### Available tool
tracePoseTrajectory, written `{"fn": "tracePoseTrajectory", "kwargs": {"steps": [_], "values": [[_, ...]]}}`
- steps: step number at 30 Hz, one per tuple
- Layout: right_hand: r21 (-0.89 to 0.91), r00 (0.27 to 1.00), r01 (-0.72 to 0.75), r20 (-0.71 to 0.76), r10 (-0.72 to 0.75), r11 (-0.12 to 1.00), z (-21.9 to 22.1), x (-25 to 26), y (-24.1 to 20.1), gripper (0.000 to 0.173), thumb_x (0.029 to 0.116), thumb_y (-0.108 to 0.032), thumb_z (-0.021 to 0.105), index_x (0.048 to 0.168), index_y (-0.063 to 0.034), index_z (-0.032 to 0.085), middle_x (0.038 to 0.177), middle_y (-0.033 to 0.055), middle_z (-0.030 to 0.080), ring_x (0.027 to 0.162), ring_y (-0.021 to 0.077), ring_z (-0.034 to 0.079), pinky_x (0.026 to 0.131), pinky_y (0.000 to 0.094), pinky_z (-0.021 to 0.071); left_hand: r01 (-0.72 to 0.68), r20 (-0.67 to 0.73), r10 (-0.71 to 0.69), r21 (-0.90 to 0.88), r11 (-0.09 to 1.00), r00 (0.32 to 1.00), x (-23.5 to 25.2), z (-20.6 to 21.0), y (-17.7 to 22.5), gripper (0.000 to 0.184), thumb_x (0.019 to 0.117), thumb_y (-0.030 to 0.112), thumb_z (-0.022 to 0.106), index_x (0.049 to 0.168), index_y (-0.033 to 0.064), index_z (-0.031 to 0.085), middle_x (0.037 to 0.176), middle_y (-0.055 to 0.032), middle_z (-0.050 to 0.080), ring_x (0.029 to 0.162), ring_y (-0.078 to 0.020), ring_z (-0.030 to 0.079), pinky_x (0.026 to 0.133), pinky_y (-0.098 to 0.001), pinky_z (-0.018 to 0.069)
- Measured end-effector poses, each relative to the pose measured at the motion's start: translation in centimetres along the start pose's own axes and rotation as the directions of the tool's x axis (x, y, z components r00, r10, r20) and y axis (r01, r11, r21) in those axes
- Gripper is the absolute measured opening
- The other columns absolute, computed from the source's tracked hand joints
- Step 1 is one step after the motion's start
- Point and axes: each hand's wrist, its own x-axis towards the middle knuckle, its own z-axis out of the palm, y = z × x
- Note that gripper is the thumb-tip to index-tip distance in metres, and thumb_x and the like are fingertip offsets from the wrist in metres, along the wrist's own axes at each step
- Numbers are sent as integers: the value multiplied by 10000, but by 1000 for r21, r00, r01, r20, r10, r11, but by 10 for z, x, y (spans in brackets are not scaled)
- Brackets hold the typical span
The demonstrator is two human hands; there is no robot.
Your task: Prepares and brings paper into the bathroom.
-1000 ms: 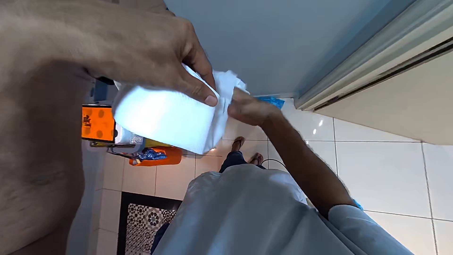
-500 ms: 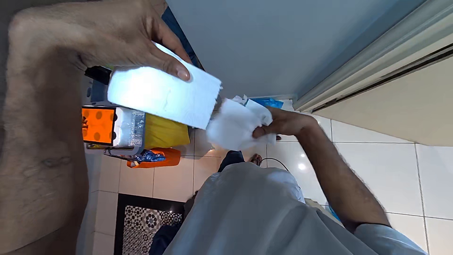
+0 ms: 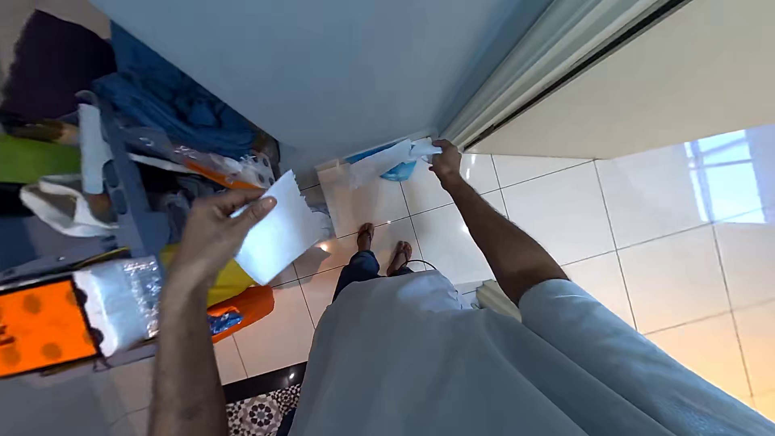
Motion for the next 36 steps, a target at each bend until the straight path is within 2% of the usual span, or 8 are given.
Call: {"fn": "tracePoseTrajectory", "kwargs": {"steps": [11,14,16,19,22,27,31,36], "values": [[334,787,151,-610,92,930,-9,24,-38,406,1061,-155,442,1433,-19,531,1261,212,668,1073,291,682,907,453,558,193,54,-186,-339,921,981,105,54,-28,256,1039,360,593,1117,164,738,951,30,722,830,-69,675,752,-294,579],[588,854,167,-488,183,791,-19,31,-29,523,1032,-126,489,1534,-53,365,1192,209,644,861,253,699,699,422,614,166,64,-153,-389,906,986,134,65,9,317,1033,426,587,1166,170,718,1012,15,728,891,-99,693,796,-330,597],[575,931,270,-360,-58,772,-31,32,-10,806,944,-60,637,1619,-27,199,1516,242,468,1285,289,589,1036,436,545,154,73,-136,-418,895,988,148,77,39,331,1023,468,587,1159,191,708,1019,19,726,912,-108,701,789,-339,608],[602,969,247,-163,-186,760,-50,28,18,1125,829,-110,802,1653,-76,37,1656,222,274,1476,320,400,1136,457,461,136,88,-107,-459,878,990,158,111,85,326,1036,461,566,1156,186,693,1030,19,726,946,-113,705,822,-340,612],[677,966,257,-192,-172,689,-83,6,51,974,892,-87,723,1648,-62,110,1666,189,282,1479,292,405,1149,429,450,134,129,-81,-487,863,988,159,166,130,384,1048,454,544,1263,158,659,1146,-8,715,1055,-133,690,922,-375,590],[728,987,109,4,-163,677,-191,-43,133,504,1001,-124,579,1482,-25,465,1344,142,660,1114,236,691,896,413,587,177,244,-53,-517,838,968,133,294,213,427,1053,458,529,1326,144,627,1228,-32,699,1138,-168,670,986,-411,565],[709,958,73,146,-247,701,-317,-67,177,485,1030,-162,544,1493,-48,455,1371,123,637,1184,218,648,945,407,551,187,298,-6,-584,790,955,102,409,291,263,1080,235,491,1299,102,552,1159,-39,674,1080,-147,654,954,-382,558],[886,896,75,142,-421,458,-438,-74,204,695,999,-581,485,1500,-103,412,1361,95,607,1183,194,633,934,400,576,283,520,106,-612,738,847,79,525,381,477,1078,467,460,1457,182,510,1380,-27,625,1268,-175,603,1066,-410,515]]}}
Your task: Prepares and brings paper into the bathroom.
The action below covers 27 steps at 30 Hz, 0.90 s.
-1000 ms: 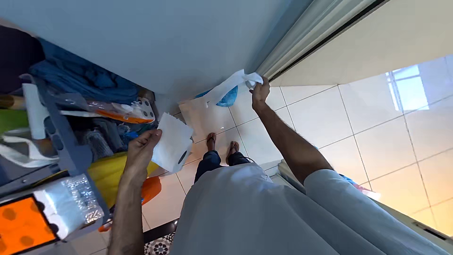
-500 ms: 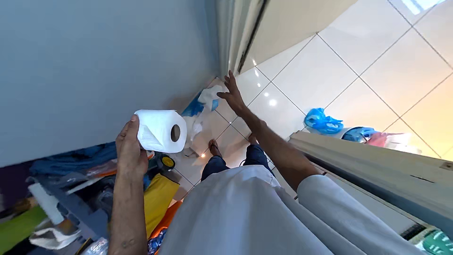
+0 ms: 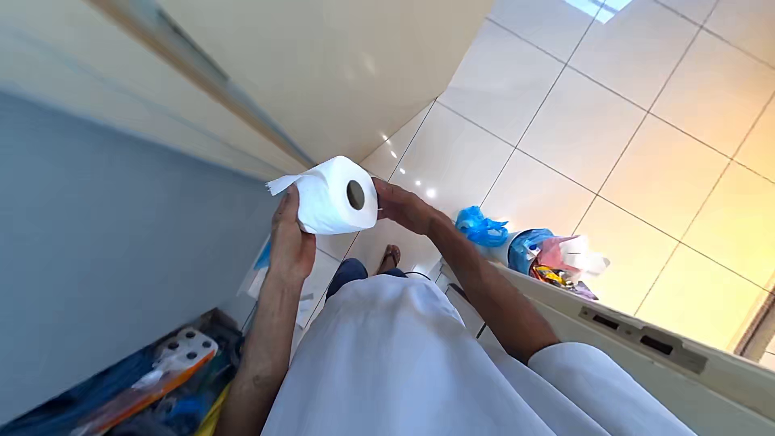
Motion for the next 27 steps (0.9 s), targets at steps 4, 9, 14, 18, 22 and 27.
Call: {"fn": "tracePoseTrajectory", "kwargs": {"steps": [4,9,14,18,22,27], "values": [[138,993,81,-99,-67,987,-55,-13,-50,566,983,-373,576,1462,-125,406,1246,53,656,1102,158,670,934,387,592,-52,104,45,65,997,994,48,93,-5,448,1085,454,451,1420,168,530,1343,-26,636,1239,-159,611,1057,-387,516],[16,878,0,-479,8,1000,-152,-36,-96,334,1024,-206,463,1323,-90,554,1026,44,677,858,110,670,755,328,590,-59,265,5,195,979,964,126,203,-21,290,1109,200,405,1342,111,552,1226,-21,663,1138,-128,631,1010,-366,525],[-599,484,-211,-751,-450,772,-263,-80,-176,401,932,-91,626,1331,-98,664,1140,95,738,976,198,720,841,462,610,-27,306,-96,375,927,947,212,327,-37,251,1053,163,550,1286,87,603,1244,-51,649,1148,-171,603,998,-408,495],[-786,125,-530,-444,-887,318,-313,-135,-260,480,886,-78,724,1357,-160,683,1434,106,623,1247,287,641,942,486,573,-198,404,-20,489,850,914,232,446,-7,277,1050,232,572,1272,68,591,1296,-77,630,1185,-180,592,996,-411,480],[-754,-81,-609,-249,-965,246,-356,-167,-321,547,897,-92,758,1419,-52,600,1482,170,552,1277,328,579,1000,442,518,-510,791,72,318,799,608,223,573,21,174,1054,162,544,1157,66,646,1012,-21,688,905,-101,668,829,-284,566],[-728,-267,-612,-177,-947,308,-465,-179,-366,507,907,-144,742,1393,-67,618,1409,180,570,1163,299,583,895,404,512,-380,899,-195,351,856,393,224,714,9,435,1115,323,356,1392,82,590,1266,-48,680,1074,-156,651,887,-312,534]]}}
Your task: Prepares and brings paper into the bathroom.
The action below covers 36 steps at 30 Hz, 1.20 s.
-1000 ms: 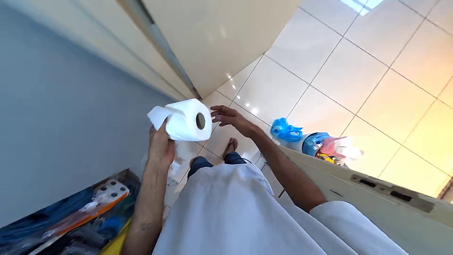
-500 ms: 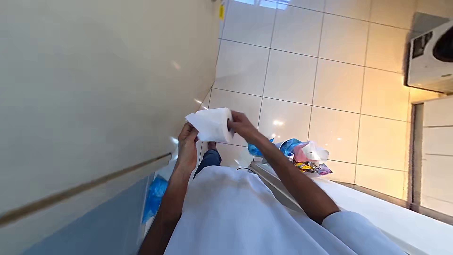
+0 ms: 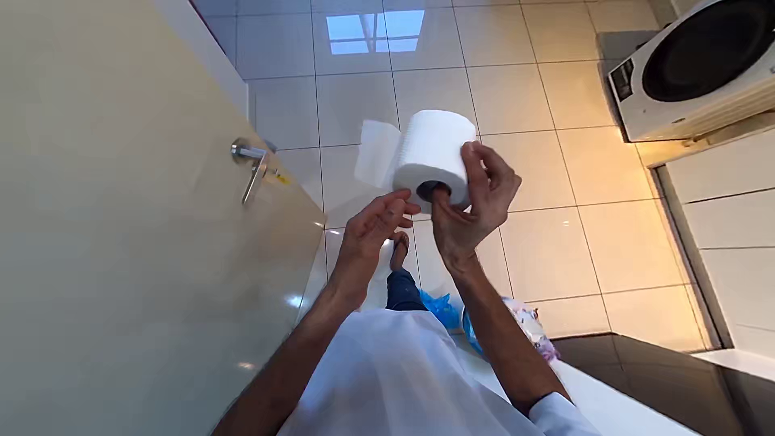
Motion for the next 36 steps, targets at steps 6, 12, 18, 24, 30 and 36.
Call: {"fn": "tracePoseTrajectory", "kwargs": {"steps": [6,12,18,24,30,36], "values": [[37,997,75,22,-76,996,87,100,99,440,895,-198,750,1321,-106,687,1312,167,622,1067,278,598,825,371,498,88,-383,-124,-110,990,915,155,34,13,330,1101,305,452,1210,110,695,1244,-35,702,1137,-173,654,930,-338,532],[-3,942,331,57,-331,944,165,188,167,313,920,-212,750,1231,-182,740,1257,124,683,996,271,602,840,391,457,132,-351,-328,-480,867,877,280,35,41,465,1061,487,488,1340,139,618,1322,-17,655,1259,-160,589,1064,-397,471],[228,813,530,137,-566,816,269,220,216,204,929,-197,721,1133,-192,735,1211,112,683,897,264,591,788,403,445,115,-361,-550,-751,650,753,390,-15,37,502,973,535,622,1284,141,632,1205,-27,676,1147,-170,631,986,-377,516],[447,509,630,379,-773,635,379,279,229,215,923,-181,701,1129,-211,758,1229,84,713,900,267,649,749,398,494,-13,-329,-633,-893,449,701,480,-111,10,375,979,468,631,1172,146,628,1122,-25,672,1064,-154,643,915,-355,536],[639,688,291,377,-620,712,465,332,219,212,943,-284,668,1072,-147,764,1176,106,703,1034,249,636,907,399,519,26,-648,-460,-562,826,606,501,-211,53,528,968,534,634,1356,177,605,1328,-9,641,1262,-168,556,1045,-418,452],[628,359,-570,770,-527,530,600,384,164,1046,888,-718,606,1580,-22,243,1611,106,395,1446,208,425,1130,408,437,-217,-813,-268,-428,877,518,484,-328,74,334,1053,319,561,1246,59,643,1173,-67,708,1114,-166,670,1002,-364,542]]}}
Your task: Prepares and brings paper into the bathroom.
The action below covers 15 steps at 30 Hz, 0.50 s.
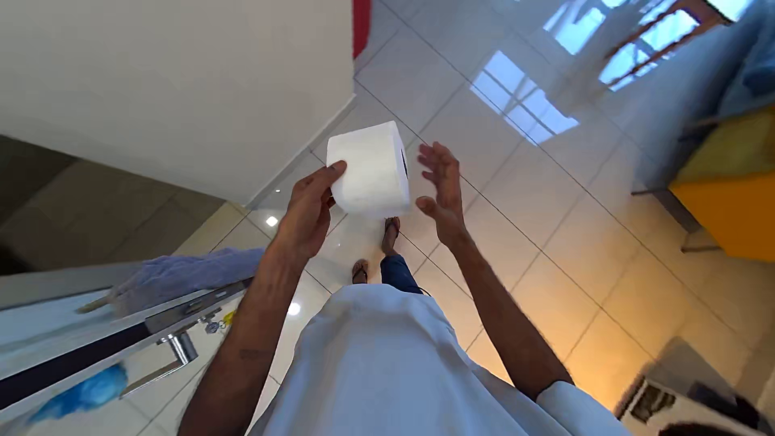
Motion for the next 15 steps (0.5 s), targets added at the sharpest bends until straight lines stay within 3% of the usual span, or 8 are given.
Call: {"fn": "tracePoseTrajectory", "kwargs": {"steps": [1,3,5,8,10,11,13,15], "values": [[142,996,-13,91,0,990,6,30,11,1134,848,-784,592,1578,3,227,1570,129,447,1411,223,473,1137,427,448,-22,-6,22,-47,999,1000,8,-6,13,340,1068,306,521,1283,58,613,1194,-72,698,1133,-172,664,1018,-369,536],[255,968,-45,252,-22,966,25,81,24,1234,769,-854,608,1558,34,275,1474,152,536,1345,214,533,1131,416,462,-85,-32,81,-124,989,996,24,-18,33,347,1086,288,442,1334,73,554,1230,-71,680,1167,-175,650,1042,-378,526],[233,916,-25,396,-72,972,44,121,24,1173,765,-769,706,1510,61,343,1362,127,600,1260,155,575,1088,360,487,-165,-118,146,-180,970,982,38,-31,48,354,1094,286,399,1358,81,513,1264,-78,655,1198,-186,631,1063,-390,509],[225,788,39,592,-168,974,65,169,20,777,852,-544,764,1327,27,538,1056,64,672,992,100,644,910,299,553,-318,-303,235,-263,911,924,42,-46,73,343,1100,294,339,1311,108,535,1243,-66,652,1190,-179,625,1054,-398,507],[312,693,51,673,-258,949,77,202,26,584,928,-528,682,1166,4,657,841,26,656,737,71,617,682,256,555,-410,-380,295,-270,871,877,35,-54,86,356,1103,339,311,1259,180,590,1223,-5,669,1168,-135,636,1018,-364,530],[359,651,28,701,-290,933,82,217,30,583,973,-564,604,1109,-2,680,771,7,629,650,53,577,595,232,524,-456,-407,329,-272,847,852,29,-58,91,371,1109,344,300,1274,191,594,1245,0,665,1181,-135,632,1015,-366,536],[392,638,-20,713,-290,920,91,240,32,588,1047,-560,459,1054,-16,682,714,-1,590,580,52,551,527,216,512,-537,-467,380,-266,801,798,18,-67,97,383,1112,336,282,1290,186,587,1275,-12,653,1209,-156,622,1024,-392,535],[347,706,18,660,-258,938,106,264,19,415,1067,-381,506,1114,0,664,755,49,627,600,98,590,550,245,534,-585,-574,368,-252,771,732,8,-72,102,406,1111,378,276,1300,196,587,1276,-14,658,1202,-165,631,1013,-412,546]]}}
